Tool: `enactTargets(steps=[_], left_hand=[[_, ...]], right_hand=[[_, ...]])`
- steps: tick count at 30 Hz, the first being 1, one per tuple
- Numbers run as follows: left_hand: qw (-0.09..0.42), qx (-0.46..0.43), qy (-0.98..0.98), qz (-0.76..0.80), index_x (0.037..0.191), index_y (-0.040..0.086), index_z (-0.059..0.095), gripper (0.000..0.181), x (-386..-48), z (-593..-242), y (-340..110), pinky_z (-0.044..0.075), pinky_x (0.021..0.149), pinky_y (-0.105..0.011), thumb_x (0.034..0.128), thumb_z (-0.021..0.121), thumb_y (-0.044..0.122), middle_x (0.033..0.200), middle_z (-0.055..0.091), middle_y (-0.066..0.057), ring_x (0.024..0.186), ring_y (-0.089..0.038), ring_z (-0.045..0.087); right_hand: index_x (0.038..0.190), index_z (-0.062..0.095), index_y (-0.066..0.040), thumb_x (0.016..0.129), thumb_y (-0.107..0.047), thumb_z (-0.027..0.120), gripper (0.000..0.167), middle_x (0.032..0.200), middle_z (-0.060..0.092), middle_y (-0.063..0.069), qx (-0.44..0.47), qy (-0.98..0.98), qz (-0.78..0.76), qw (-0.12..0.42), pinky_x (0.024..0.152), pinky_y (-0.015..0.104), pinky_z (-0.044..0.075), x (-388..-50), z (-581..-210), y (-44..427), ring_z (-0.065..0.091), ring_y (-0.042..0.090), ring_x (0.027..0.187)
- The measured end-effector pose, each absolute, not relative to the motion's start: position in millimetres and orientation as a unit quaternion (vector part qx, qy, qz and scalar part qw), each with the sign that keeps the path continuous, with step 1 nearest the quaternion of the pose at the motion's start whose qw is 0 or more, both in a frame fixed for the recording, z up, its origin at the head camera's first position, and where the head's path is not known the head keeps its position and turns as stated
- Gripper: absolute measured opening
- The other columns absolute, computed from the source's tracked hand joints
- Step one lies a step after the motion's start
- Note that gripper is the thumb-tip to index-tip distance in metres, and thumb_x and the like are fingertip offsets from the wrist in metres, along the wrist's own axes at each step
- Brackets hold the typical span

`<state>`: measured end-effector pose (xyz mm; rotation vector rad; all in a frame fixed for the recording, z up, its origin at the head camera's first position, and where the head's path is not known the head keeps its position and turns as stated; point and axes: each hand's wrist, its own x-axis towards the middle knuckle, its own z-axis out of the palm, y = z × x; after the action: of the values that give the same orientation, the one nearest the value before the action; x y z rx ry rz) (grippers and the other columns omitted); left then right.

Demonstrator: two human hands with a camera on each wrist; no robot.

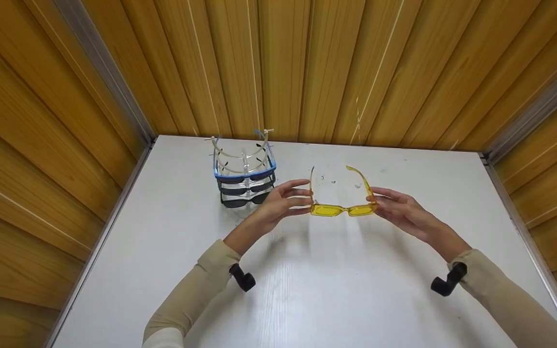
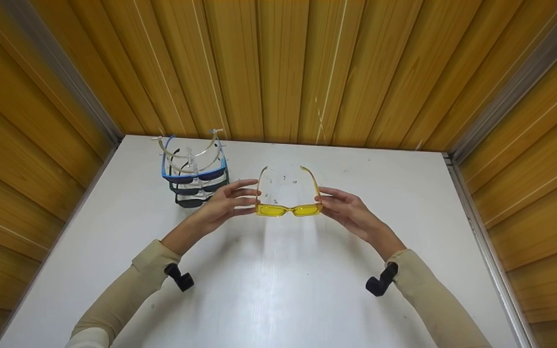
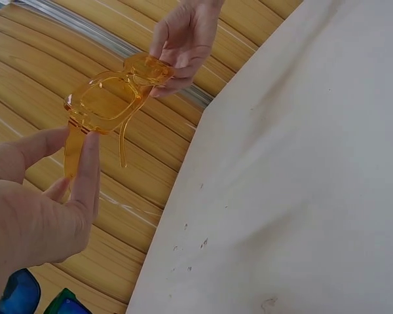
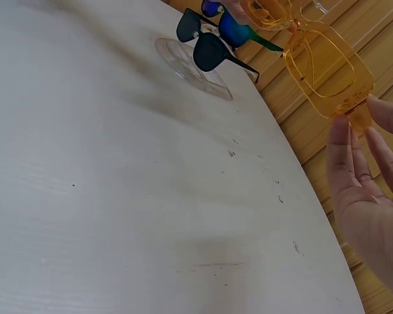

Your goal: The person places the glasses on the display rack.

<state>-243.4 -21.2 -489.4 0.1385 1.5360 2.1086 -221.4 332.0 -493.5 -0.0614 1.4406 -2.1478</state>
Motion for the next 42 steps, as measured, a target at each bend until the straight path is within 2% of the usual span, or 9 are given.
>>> enactTargets(steps=[8, 15, 28, 42], left_hand=[[0.251, 0.064, 0.563, 0.785, 0.146, 0.004, 0.052, 0.056, -241, -477, -31, 0.059, 0.102, -0.043, 0.0924, 0.068, -0.006, 0.123, 0.065, -0.012, 0.099, -0.016, 0.072], [0.248, 0.065, 0.56, 0.788, 0.147, 0.004, 0.051, 0.059, -241, -469, -40, 0.058, 0.102, -0.043, 0.0917, 0.068, -0.005, 0.117, 0.066, -0.005, 0.1, -0.016, 0.072], [0.23, 0.076, 0.564, 0.79, 0.146, 0.007, 0.053, 0.06, -241, -439, -57, 0.058, 0.102, -0.042, 0.0901, 0.071, -0.004, 0.121, 0.064, -0.007, 0.103, -0.018, 0.071], [0.185, 0.049, 0.592, 0.783, 0.138, 0.007, 0.059, 0.045, -246, -411, -87, 0.063, 0.091, -0.037, 0.0949, 0.069, 0.001, 0.112, 0.067, -0.004, 0.1, -0.017, 0.072]], right_hand=[[0.132, 0.065, -0.011, 0.106, 0.002, 0.044, 0.036, 0.123, 0.073, 0.005, -0.033, 0.506, -0.819, 0.268, 0.102, 0.025, 0.056, -222, -488, 320, 0.069, 0.014, 0.114], [0.131, 0.065, -0.01, 0.106, 0.005, 0.042, 0.038, 0.123, 0.073, 0.005, -0.047, 0.488, -0.83, 0.265, 0.103, 0.025, 0.056, -222, -481, 311, 0.069, 0.014, 0.114], [0.129, 0.067, -0.01, 0.105, 0.006, 0.043, 0.038, 0.12, 0.072, 0.005, -0.065, 0.482, -0.837, 0.251, 0.099, 0.023, 0.057, -230, -458, 295, 0.069, 0.014, 0.111], [0.13, 0.065, -0.011, 0.104, 0.005, 0.047, 0.035, 0.119, 0.07, 0.005, -0.063, 0.491, -0.831, 0.253, 0.099, 0.023, 0.057, -240, -430, 258, 0.068, 0.015, 0.11]])
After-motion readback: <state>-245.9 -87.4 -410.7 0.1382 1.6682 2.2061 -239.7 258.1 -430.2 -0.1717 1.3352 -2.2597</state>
